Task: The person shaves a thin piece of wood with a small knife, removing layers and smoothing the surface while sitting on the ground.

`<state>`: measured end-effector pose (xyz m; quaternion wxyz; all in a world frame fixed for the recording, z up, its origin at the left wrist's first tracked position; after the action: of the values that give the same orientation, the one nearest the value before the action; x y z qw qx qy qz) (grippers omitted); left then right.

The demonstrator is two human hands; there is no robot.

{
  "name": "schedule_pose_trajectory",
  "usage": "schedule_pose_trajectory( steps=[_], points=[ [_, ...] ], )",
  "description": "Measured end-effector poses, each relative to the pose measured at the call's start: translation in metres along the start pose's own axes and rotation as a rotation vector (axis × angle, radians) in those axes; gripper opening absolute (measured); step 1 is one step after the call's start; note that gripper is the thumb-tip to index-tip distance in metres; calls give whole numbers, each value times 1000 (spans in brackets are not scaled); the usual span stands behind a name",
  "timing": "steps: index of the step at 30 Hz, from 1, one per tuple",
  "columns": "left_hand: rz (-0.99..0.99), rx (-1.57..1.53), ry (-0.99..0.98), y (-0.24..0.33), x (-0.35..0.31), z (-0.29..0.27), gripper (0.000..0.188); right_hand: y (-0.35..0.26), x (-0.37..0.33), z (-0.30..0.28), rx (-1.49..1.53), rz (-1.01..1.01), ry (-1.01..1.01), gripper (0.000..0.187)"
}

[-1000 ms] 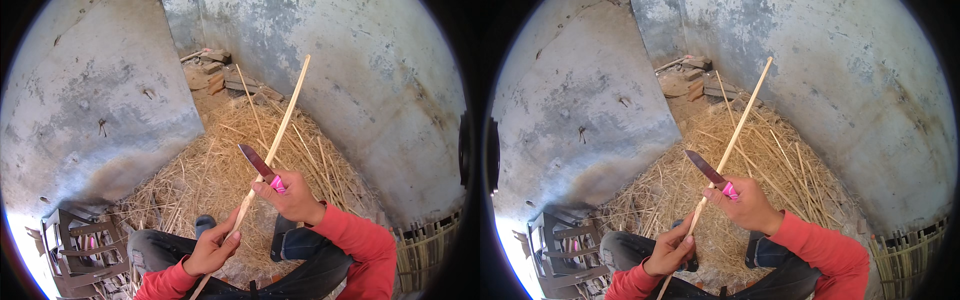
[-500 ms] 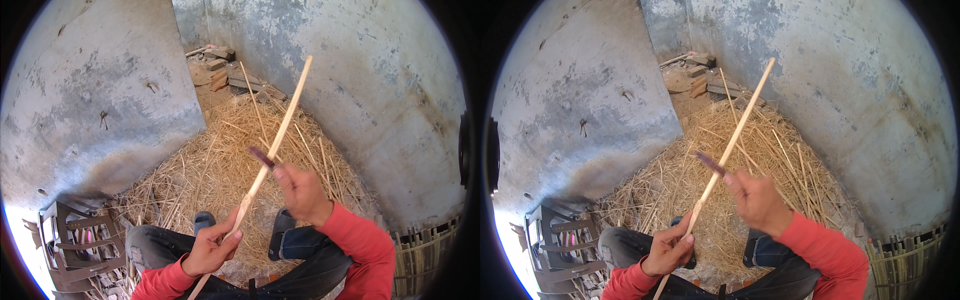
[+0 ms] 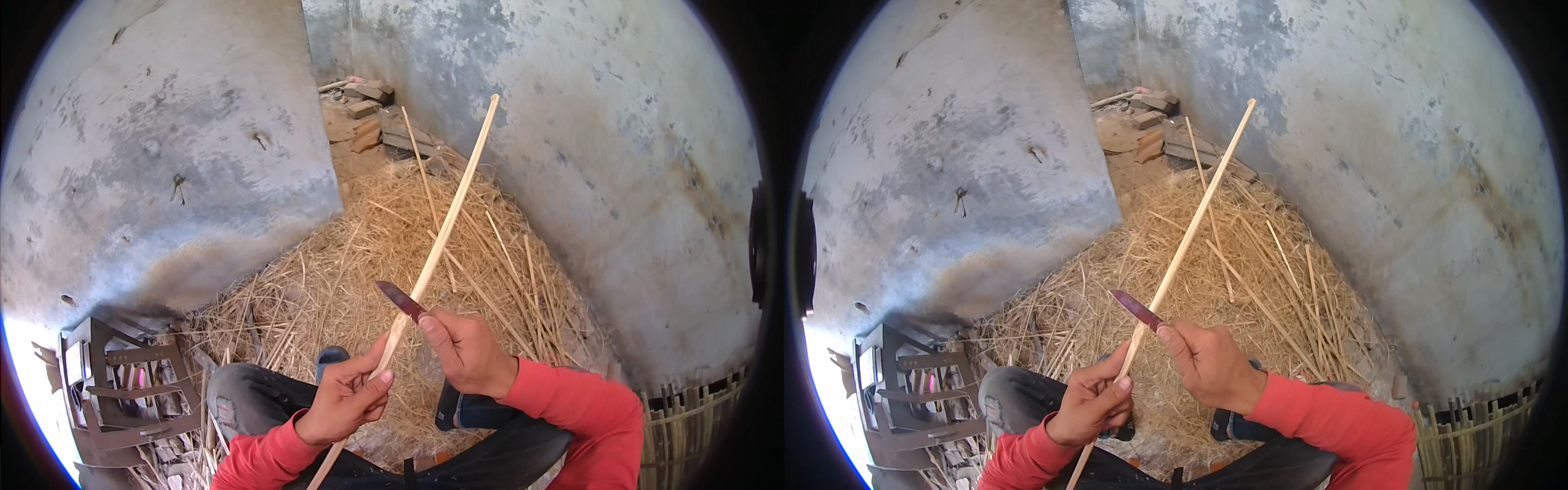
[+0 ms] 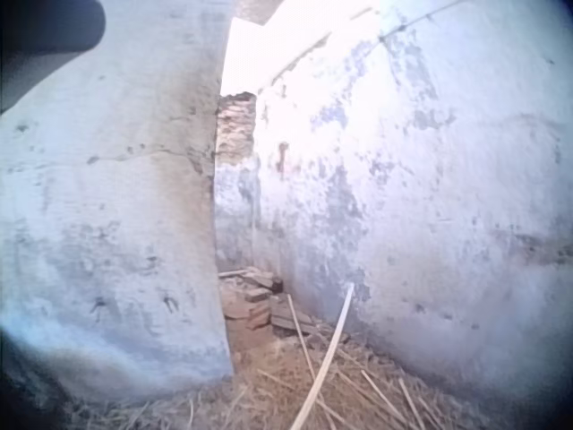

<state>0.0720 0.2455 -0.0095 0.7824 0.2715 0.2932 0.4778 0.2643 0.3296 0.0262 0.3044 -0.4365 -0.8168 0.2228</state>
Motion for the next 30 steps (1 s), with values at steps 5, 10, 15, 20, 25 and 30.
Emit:
schedule_pose_trajectory(
  steps=[5, 10, 15, 20, 25, 30],
  points=[
    [-9, -8, -42, 0, 0, 1, 57, 3, 14, -16, -15, 59, 88, 35],
    [-8, 19, 0, -2, -1, -3, 58, 4, 11, -7, -57, 63, 4, 35],
    [-26, 0, 21, -5, 3, -4, 58, 6, 2, 7, 28, 12, 25, 37],
    [14, 31, 17, -2, 1, -7, 59, 12, 14, -4, 69, 98, 22, 39],
    [35, 274, 73, -1, -2, -1, 61, 36, 22, -28, 58, 126, 251, 39],
    [77, 336, 71, 0, -2, -2, 59, 7, 1, -6, -11, -28, 107, 37]
  ],
)
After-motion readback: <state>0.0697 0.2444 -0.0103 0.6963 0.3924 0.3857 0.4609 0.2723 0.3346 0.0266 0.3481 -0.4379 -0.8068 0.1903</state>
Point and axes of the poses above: each hand's wrist, its own x-axis towards the middle knuckle, its own z-axis out of the palm, y = z × x, the point moved 3 cm from there along x, towards the middle knuckle, and after that the axes turned 11 degrees about -x, right-handed, at the moved point
